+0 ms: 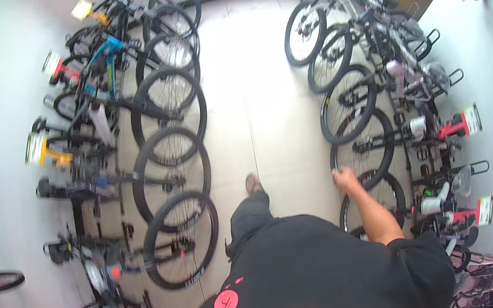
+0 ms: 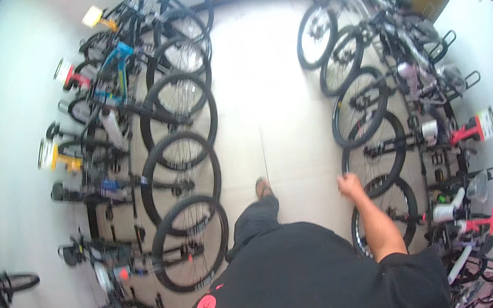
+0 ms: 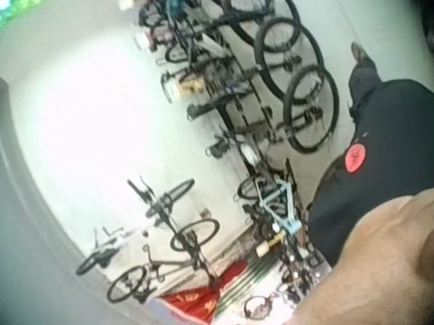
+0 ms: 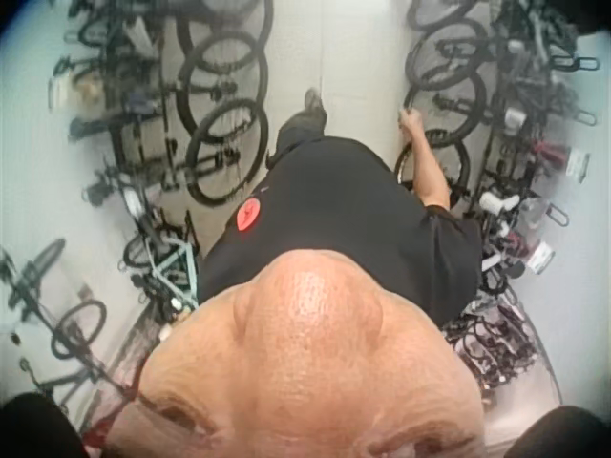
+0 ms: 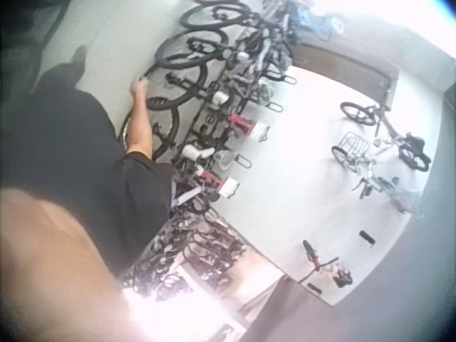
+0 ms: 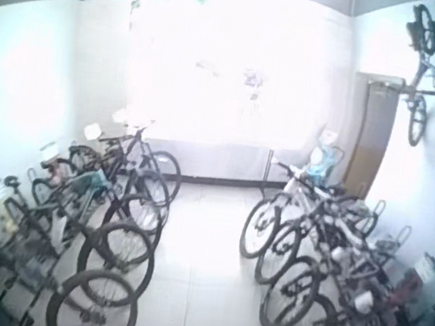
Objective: The person sits on the ground and uses a wrench to adjust the front wheel hub and brake assembly of a bicycle. After completing the adjustment, the person receives cash from another person, then walks into a bicycle shop and places the cash into a cardboard box.
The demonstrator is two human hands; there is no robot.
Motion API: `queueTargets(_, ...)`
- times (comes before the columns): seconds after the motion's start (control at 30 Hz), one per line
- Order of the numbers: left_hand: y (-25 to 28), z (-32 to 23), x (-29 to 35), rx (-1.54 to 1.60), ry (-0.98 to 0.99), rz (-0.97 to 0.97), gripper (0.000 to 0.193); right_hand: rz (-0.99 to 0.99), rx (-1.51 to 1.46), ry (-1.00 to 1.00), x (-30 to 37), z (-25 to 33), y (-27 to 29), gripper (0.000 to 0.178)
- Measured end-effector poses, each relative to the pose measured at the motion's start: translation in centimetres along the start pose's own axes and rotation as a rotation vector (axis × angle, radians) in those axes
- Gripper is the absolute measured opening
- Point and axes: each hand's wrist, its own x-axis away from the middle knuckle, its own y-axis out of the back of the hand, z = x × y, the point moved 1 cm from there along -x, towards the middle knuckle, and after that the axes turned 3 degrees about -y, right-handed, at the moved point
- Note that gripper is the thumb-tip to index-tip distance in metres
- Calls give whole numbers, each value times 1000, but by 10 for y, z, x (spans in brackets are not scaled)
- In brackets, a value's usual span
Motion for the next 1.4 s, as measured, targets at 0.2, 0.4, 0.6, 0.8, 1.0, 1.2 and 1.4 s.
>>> queueTargets(0.2, 155, -402, -113, 371, -277, -65, 21, 193, 86, -385, -49, 41, 6, 38)
queueTargets(0.4, 296, -805, -101, 380, -690, -175, 30, 315, 117, -766, -161, 98, 12, 24)
queueTargets(0.6, 291, -865, -247, 102, -575, -179, 29, 352, 171, -567, -439, 186, 10, 22)
queueTargets(0.8, 241, -958, -265, -223, -401, 46, 30, -57, -226, -33, -667, 460, 110, 35)
queueTargets(1.0, 283, -1195, -317, -338, -446, 161, 24, -167, -533, -111, -801, 586, 156, 36)
queueTargets(1.2, 318, -1603, -369, -239, -703, 275, 19, -175, -723, -176, -866, 694, 206, 32)
queueTargets(1.4, 198, -1959, -152, 17, -852, 688, 31, -134, -914, -75, -972, 765, 275, 35)
